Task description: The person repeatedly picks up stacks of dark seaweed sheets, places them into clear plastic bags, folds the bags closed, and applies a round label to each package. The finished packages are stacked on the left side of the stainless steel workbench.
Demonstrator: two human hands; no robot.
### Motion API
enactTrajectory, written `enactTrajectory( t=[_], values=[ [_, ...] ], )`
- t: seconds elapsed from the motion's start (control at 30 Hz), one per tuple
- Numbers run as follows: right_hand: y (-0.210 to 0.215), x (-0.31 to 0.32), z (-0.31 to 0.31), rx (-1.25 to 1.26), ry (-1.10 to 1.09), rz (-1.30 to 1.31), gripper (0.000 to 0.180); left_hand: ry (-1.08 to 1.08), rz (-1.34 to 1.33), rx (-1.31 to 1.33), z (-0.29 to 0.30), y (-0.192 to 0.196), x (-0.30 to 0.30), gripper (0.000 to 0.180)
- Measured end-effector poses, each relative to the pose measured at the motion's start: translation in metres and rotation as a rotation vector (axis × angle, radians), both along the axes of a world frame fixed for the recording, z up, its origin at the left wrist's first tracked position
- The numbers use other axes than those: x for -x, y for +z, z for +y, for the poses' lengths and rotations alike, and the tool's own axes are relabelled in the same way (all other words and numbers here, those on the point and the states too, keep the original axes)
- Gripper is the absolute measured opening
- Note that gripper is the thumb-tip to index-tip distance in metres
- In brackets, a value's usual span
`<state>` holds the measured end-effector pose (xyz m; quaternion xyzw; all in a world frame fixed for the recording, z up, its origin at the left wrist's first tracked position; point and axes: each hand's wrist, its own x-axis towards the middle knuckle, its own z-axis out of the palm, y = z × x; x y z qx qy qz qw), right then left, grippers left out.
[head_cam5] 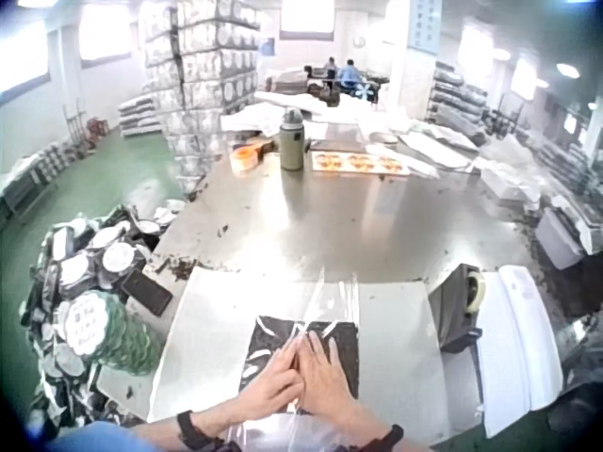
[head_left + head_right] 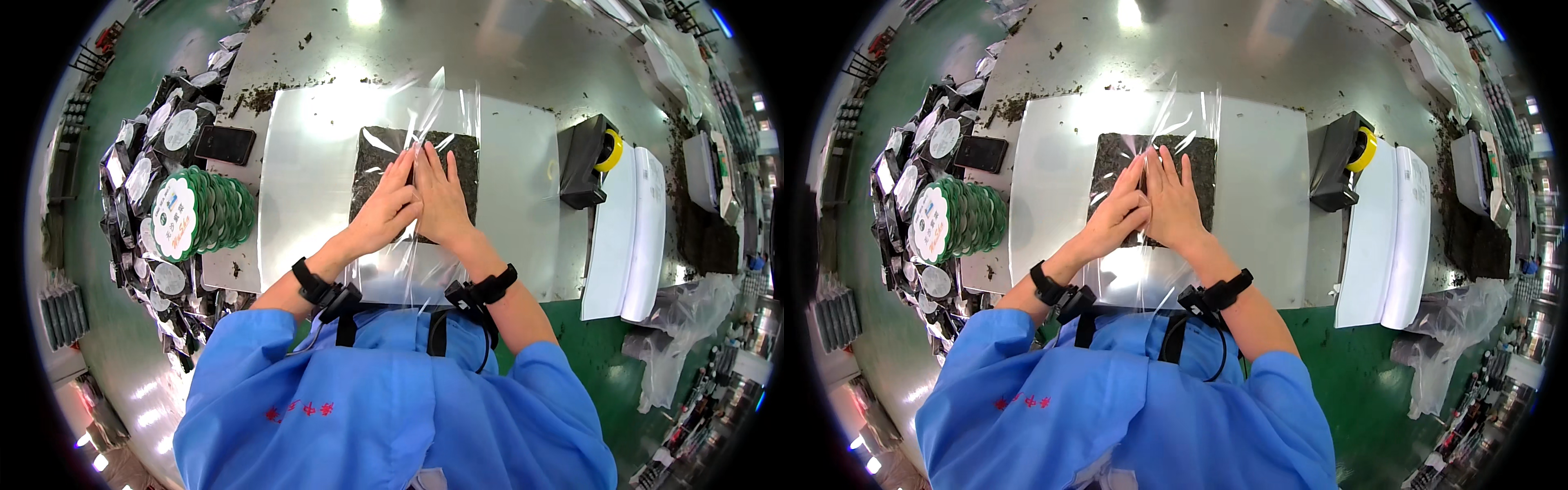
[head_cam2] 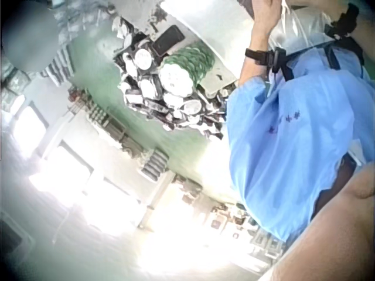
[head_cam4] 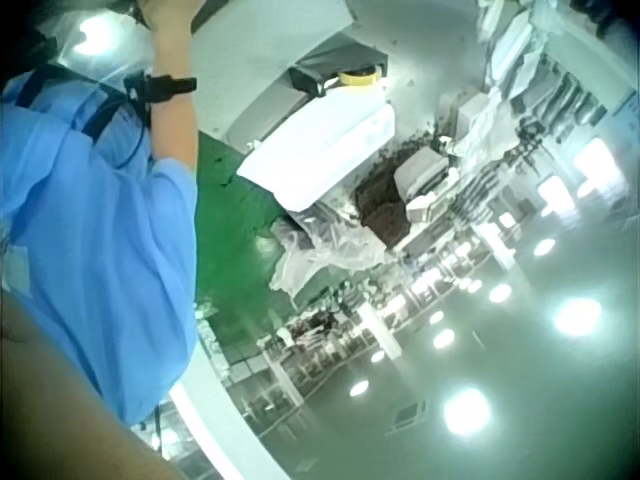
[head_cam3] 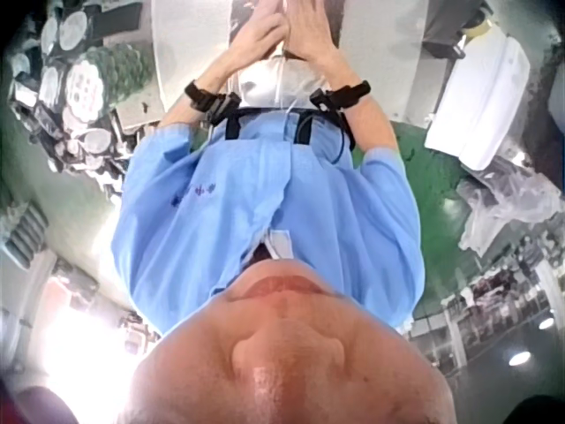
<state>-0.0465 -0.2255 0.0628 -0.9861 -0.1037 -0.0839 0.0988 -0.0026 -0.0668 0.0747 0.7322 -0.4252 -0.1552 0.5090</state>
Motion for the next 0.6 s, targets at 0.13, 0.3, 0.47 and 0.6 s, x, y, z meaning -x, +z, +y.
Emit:
enactTrajectory(
  t=[0.13, 0.3, 0.47, 0.6],
  values=[
    [-0.008, 0.005, -0.006, -0.597, -0.051, -0.228, 0.106, -0.047, 0.087, -0.033, -0.001, -0.006, -0.002, 0.027],
    [0.033, 0.074, -0.03, -0.226, 0.201, -0.165, 0.055, 0.013, -0.206, -0.26, -0.014, -0.004, 0.004, 0.021],
    [0.063, 0.127, -0.144, -0.095, -0.183, -0.344, 0.01, 0.078, -0.297, -0.313, -0.015, -0.004, 0.011, 0.035],
    [0.081, 0.122, -0.281, -0.71, -1.045, 0.028, 0.029, 0.053, -0.285, -0.309, -0.022, 0.005, 0.01, 0.036]
  ],
)
